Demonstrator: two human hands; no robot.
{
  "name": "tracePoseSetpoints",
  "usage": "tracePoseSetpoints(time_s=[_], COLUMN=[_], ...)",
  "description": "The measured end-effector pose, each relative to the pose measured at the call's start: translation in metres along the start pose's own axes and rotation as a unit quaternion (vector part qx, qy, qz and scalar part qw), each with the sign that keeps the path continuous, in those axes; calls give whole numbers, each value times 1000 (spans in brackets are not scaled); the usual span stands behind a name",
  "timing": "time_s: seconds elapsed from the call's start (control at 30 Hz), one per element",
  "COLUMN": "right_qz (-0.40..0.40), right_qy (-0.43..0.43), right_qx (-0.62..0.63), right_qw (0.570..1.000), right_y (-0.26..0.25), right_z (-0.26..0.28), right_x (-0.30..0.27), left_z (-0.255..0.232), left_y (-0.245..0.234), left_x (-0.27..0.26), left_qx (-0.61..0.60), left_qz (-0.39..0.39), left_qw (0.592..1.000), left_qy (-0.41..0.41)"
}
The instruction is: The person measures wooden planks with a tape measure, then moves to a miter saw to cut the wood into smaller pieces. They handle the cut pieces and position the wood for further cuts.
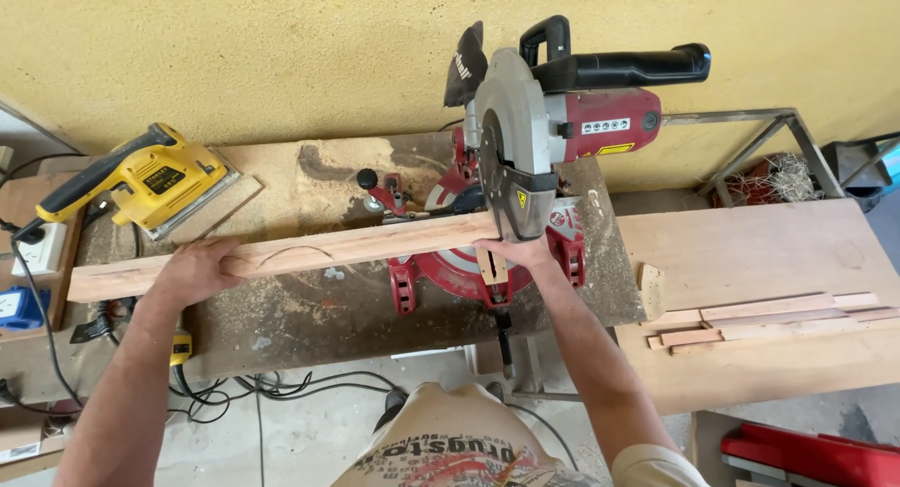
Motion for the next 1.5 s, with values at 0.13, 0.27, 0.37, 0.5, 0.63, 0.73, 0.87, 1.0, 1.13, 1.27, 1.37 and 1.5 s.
tracePoseSetpoints(time_s=[0.13, 0.27, 0.37, 0.5, 0.63, 0.73, 0.87, 1.0, 1.13, 1.27, 1.37, 1.5], right_qz=[9, 103, 122, 78, 106, 55, 77, 82, 87, 2, -187, -280], right_qy=[36, 76, 51, 33, 62, -50, -79, -86, -93, -183, -418, -602], right_qx=[1, 173, 150, -46, 73, -115, -79, -39, -17, -66, -123, -206], right_qw=[999, 977, 980, 995, 990, 991, 991, 992, 992, 981, 881, 719], right_y=[3, 19, 25, 17, 21, 32, 12, -34, -41, 21, 43, 82], right_z=[-6, -11, -16, -7, -15, -6, 45, 72, 113, 11, -3, 91], right_x=[1, 14, 21, 12, 21, 38, -10, -58, -89, 16, 25, -57], left_z=[-8, -17, -2, 32, 30, 79, 102, 104, 82, 81, 78, 90], left_y=[3, -4, -1, -4, 35, 99, 113, 112, 104, 100, 96, 109], left_x=[-36, -110, -141, -152, -137, -140, -146, -154, -183, -194, -194, -191], left_qx=[9, 204, 213, 23, -112, -55, 69, -21, -52, 16, 11, 0], left_qz=[-97, -327, -317, -91, -7, -140, -266, -208, -198, -227, -228, -213], left_qw=[992, 900, 874, 847, 847, 847, 850, 839, 825, 845, 850, 850], left_qy=[-76, -204, -301, -522, -519, -510, -449, -503, -527, -484, -475, -482])
Point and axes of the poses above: each hand's wrist, its own x-axis towards the middle knuckle, its own y-axis out of the palm, z = x × y, the point moved 6 cm from there along x, towards the middle knuckle, and after that the axes turned 2 degrees about -z, right-handed, at the moved point
